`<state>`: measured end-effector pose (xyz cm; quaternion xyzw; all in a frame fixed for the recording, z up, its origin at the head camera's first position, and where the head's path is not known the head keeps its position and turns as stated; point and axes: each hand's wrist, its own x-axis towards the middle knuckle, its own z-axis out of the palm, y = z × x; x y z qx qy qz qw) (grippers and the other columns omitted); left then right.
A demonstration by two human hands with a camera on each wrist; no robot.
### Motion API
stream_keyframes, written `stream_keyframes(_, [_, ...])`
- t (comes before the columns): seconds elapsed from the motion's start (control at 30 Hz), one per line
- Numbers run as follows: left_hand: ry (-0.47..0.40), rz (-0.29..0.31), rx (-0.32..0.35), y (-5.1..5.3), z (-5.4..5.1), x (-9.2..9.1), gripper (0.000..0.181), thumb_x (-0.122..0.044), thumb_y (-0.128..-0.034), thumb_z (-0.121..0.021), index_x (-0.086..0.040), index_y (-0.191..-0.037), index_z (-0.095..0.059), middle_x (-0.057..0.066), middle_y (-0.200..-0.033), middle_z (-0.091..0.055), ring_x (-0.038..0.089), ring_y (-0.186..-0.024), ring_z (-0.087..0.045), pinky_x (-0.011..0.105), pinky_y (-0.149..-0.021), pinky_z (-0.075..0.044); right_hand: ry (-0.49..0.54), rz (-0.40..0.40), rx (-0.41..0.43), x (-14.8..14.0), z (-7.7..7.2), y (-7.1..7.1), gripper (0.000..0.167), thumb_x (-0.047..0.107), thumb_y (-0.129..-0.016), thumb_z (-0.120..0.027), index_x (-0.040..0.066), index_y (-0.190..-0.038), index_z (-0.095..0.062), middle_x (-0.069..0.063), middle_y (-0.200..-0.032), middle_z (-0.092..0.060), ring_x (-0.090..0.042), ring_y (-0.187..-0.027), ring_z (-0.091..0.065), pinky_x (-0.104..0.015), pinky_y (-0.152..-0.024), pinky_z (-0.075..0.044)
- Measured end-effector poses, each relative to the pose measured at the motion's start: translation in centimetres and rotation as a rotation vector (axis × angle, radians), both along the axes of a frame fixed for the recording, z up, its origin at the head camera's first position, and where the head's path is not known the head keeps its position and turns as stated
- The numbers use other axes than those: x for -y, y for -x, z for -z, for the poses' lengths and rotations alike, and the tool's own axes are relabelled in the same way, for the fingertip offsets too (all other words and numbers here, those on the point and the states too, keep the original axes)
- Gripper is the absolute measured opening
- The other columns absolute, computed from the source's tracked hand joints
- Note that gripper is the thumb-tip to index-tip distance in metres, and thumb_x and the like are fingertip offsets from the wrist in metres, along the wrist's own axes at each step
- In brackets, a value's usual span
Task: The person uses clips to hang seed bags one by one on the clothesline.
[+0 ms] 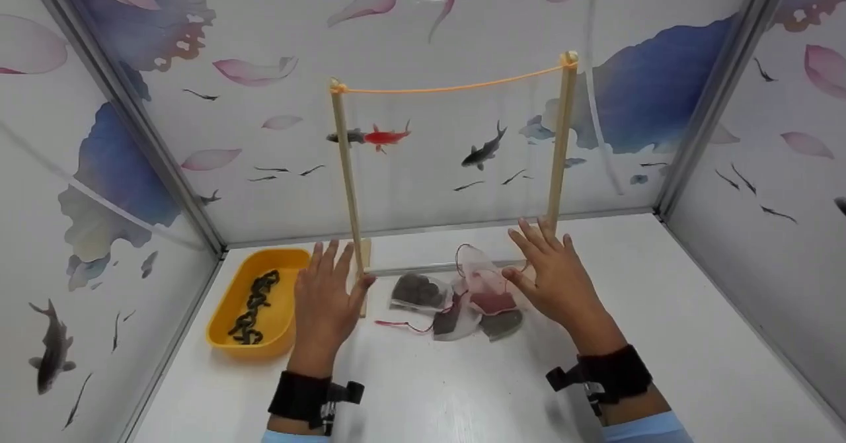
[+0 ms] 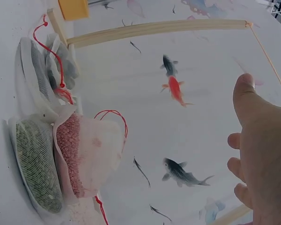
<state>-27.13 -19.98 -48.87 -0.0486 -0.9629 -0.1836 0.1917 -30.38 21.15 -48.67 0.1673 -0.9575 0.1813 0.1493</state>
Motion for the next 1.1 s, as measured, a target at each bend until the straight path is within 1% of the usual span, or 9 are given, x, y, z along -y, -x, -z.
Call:
stream_keyframes(0.1, [-0.007, -0.054, 0.107, 1.3, -0.5, 3.6, 0.075, -0.06, -0.1173, -0.052, -0.007, -0.171, -0.049, 0.024, -0.176, -0.047, 0.05, -0.164, -0.042, 0.076, -0.129, -0.036, 0.031, -0.005, -0.017, -0.1, -0.2, -0.2, 0.077, 0.058, -0.111, -0.066, 0.018, -0.174, -0.047, -0.009, -0.184, -0.041, -0.042, -0.175, -0.028, -0.076, -0.138, -0.017])
stream_keyframes(0.17, [0.029, -0.102, 0.191, 2.2, -0.7, 6.2, 0.071, -0.055, -0.1193, -0.052, 0.0, -0.164, -0.054, 0.029, -0.165, -0.055, 0.052, -0.151, -0.052, 0.074, -0.123, -0.045, 0.046, -0.016, -0.035, 0.0, -0.3, -0.2, 0.073, 0.054, -0.111, -0.068, 0.018, -0.172, -0.051, -0.009, -0.181, -0.046, -0.042, -0.173, -0.034, -0.074, -0.138, -0.022])
stream_keyframes(0.23, [0.031, -0.146, 0.284, 2.9, -0.5, 8.9, 0.064, -0.049, -0.1197, -0.055, 0.006, -0.153, -0.061, 0.031, -0.144, -0.067, 0.049, -0.128, -0.065, 0.066, -0.107, -0.057, 0.056, -0.032, -0.053, 0.3, -0.4, -0.2, 0.07, 0.052, -0.111, -0.07, 0.017, -0.17, -0.054, -0.009, -0.179, -0.05, -0.042, -0.171, -0.038, -0.073, -0.137, -0.027])
stream_keyframes(0.3, [0.004, -0.176, 0.378, 3.3, -0.2, 11.2, 0.056, -0.042, -0.1186, -0.06, 0.01, -0.138, -0.068, 0.028, -0.121, -0.074, 0.043, -0.106, -0.072, 0.055, -0.09, -0.064, 0.062, -0.053, -0.068, 0.7, -0.5, -0.1, 0.067, 0.051, -0.111, -0.07, 0.017, -0.168, -0.057, -0.009, -0.176, -0.054, -0.041, -0.168, -0.042, -0.07, -0.136, -0.032])
stream_keyframes(0.4, [-0.049, -0.207, 0.497, 3.5, 0.6, 13.8, 0.043, -0.033, -0.1154, -0.067, 0.01, -0.119, -0.072, 0.02, -0.095, -0.073, 0.032, -0.081, -0.07, 0.04, -0.069, -0.06, 0.069, -0.083, -0.084, 1.3, -0.5, 0.0, 0.064, 0.051, -0.111, -0.071, 0.017, -0.165, -0.061, -0.009, -0.172, -0.059, -0.04, -0.164, -0.048, -0.068, -0.135, -0.036])
stream_keyframes(0.5, [-0.04, -0.226, 0.566, 3.3, 1.3, 15.5, 0.03, -0.021, -0.1102, -0.069, 0.009, -0.107, -0.071, 0.016, -0.087, -0.07, 0.03, -0.077, -0.066, 0.037, -0.067, -0.057, 0.074, -0.108, -0.092, 2.0, -0.4, 0.1, 0.062, 0.051, -0.111, -0.071, 0.017, -0.162, -0.064, -0.009, -0.168, -0.064, -0.039, -0.161, -0.052, -0.067, -0.133, -0.039])
stream_keyframes(0.67, [0.002, -0.251, 0.56, 3.2, 2.4, 16.4, 0.012, -0.006, -0.0987, -0.068, 0.005, -0.095, -0.067, 0.015, -0.08, -0.064, 0.031, -0.075, -0.059, 0.04, -0.07, -0.051, 0.07, -0.161, -0.094, 2.9, -0.5, 0.2, 0.061, 0.055, -0.11, -0.071, 0.017, -0.159, -0.067, -0.009, -0.161, -0.069, -0.037, -0.155, -0.058, -0.064, -0.131, -0.044])
stream_keyframes(0.9, [0.054, -0.264, 0.497, 3.5, 3.4, 16.2, 0.013, -0.006, -0.1001, -0.07, 0.006, -0.096, -0.065, 0.016, -0.08, -0.062, 0.032, -0.073, -0.059, 0.041, -0.068, -0.05, 0.047, -0.203, -0.086, 3.6, -0.9, 0.2, 0.058, 0.053, -0.11, -0.072, 0.02, -0.157, -0.069, -0.005, -0.16, -0.071, -0.034, -0.154, -0.061, -0.061, -0.128, -0.048])
stream_keyframes(1.1, [0.02, -0.245, 0.462, 3.6, 3.4, 16.1, 0.011, -0.003, -0.0987, -0.07, 0.007, -0.095, -0.065, 0.017, -0.079, -0.061, 0.032, -0.073, -0.058, 0.042, -0.069, -0.051, 0.051, -0.221, -0.045, 3.9, -0.7, 0.3, 0.058, 0.051, -0.11, -0.072, 0.02, -0.159, -0.067, -0.005, -0.164, -0.068, -0.035, -0.157, -0.059, -0.062, -0.128, -0.048])
